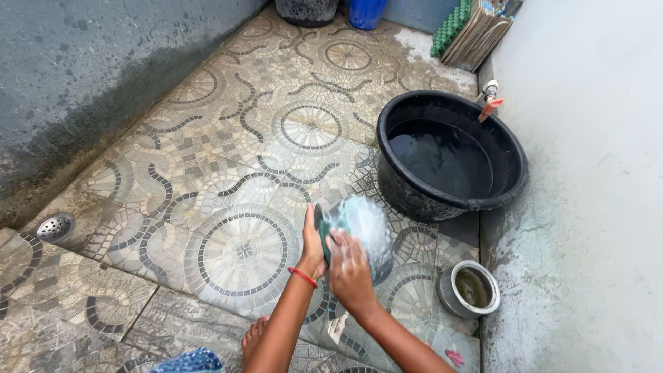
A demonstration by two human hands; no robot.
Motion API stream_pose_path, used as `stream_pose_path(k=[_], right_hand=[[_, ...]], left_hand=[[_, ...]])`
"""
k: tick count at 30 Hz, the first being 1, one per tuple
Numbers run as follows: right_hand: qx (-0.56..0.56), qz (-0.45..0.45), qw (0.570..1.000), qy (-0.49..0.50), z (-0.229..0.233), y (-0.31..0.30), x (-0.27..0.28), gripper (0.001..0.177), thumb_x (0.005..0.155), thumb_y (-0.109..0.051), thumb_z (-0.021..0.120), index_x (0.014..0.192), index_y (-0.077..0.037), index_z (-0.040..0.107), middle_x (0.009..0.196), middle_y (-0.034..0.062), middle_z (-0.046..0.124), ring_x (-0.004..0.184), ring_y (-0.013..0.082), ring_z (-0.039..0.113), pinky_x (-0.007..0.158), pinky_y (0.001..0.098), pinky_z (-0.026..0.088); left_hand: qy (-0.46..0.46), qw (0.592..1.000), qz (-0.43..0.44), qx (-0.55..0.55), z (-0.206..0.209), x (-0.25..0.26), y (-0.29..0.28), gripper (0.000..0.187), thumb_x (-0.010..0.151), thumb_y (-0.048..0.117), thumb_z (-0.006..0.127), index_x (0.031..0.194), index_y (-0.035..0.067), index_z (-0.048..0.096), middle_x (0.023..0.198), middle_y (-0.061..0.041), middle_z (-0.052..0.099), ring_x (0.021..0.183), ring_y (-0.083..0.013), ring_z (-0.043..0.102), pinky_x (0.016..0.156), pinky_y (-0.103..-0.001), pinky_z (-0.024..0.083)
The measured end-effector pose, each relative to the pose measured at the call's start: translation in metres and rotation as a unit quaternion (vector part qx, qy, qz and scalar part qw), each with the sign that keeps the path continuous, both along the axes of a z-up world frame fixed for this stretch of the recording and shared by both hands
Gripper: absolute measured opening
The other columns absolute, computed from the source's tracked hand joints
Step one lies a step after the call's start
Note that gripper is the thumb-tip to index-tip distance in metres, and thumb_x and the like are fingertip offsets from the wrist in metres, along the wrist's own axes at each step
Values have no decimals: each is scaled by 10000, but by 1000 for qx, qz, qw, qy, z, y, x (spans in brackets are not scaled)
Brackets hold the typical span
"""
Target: The person washes several metal pots, bowls, and plates by hand on the floor using a sponge and soapy water, then rinses them in a large black tub of water.
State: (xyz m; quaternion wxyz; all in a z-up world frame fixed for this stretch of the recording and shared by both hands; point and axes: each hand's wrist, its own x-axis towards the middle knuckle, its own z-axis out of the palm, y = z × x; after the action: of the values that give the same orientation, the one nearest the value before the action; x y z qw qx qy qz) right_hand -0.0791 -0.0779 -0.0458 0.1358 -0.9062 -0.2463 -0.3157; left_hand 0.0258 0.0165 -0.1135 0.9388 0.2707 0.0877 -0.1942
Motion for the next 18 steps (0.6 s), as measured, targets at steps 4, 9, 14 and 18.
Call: stream_pose_path(k=[4, 9, 14, 18], right_hand=[[-12, -30, 999, -12, 6, -9, 9, 595, 825, -136, 653, 1394, -54, 498, 1303, 228, 566, 1196, 435, 527, 1030, 568, 411], [-7, -188, 976, 107, 54, -27, 67, 521, 882, -202, 581, 1389, -84, 597, 1179, 271, 594, 1099, 435, 529, 932, 565, 447], [105, -130, 904, 394, 90, -100, 153, 544, 1002, -318, 296, 1088, -138, 802, 945, 220, 721, 908, 359, 624, 848, 519, 522], [415, 85, 807, 412, 85, -142, 147, 579, 1013, -318, 242, 1082, -50, 751, 1131, 92, 779, 950, 219, 759, 882, 383, 611]], left_hand=[[-76, 977, 4, 197, 9, -8, -1, 914, 972, 729, 325, 1609, 77, 264, 1527, -100, 344, 1334, -192, 336, 1113, -379, 265], [-171, 957, -42, 231, 37, -4, 1, 900, 976, 677, 346, 1609, 60, 178, 1687, -145, 263, 1525, -244, 281, 1242, -369, 174], [-257, 898, -78, 348, 26, -5, 15, 831, 1098, 626, 493, 1131, -181, 688, 1017, -218, 696, 911, -242, 626, 927, -403, 488], [-176, 948, -9, 263, 15, 2, 34, 740, 1063, 599, 526, 1073, -139, 573, 872, -56, 612, 758, -174, 544, 717, -392, 500]])
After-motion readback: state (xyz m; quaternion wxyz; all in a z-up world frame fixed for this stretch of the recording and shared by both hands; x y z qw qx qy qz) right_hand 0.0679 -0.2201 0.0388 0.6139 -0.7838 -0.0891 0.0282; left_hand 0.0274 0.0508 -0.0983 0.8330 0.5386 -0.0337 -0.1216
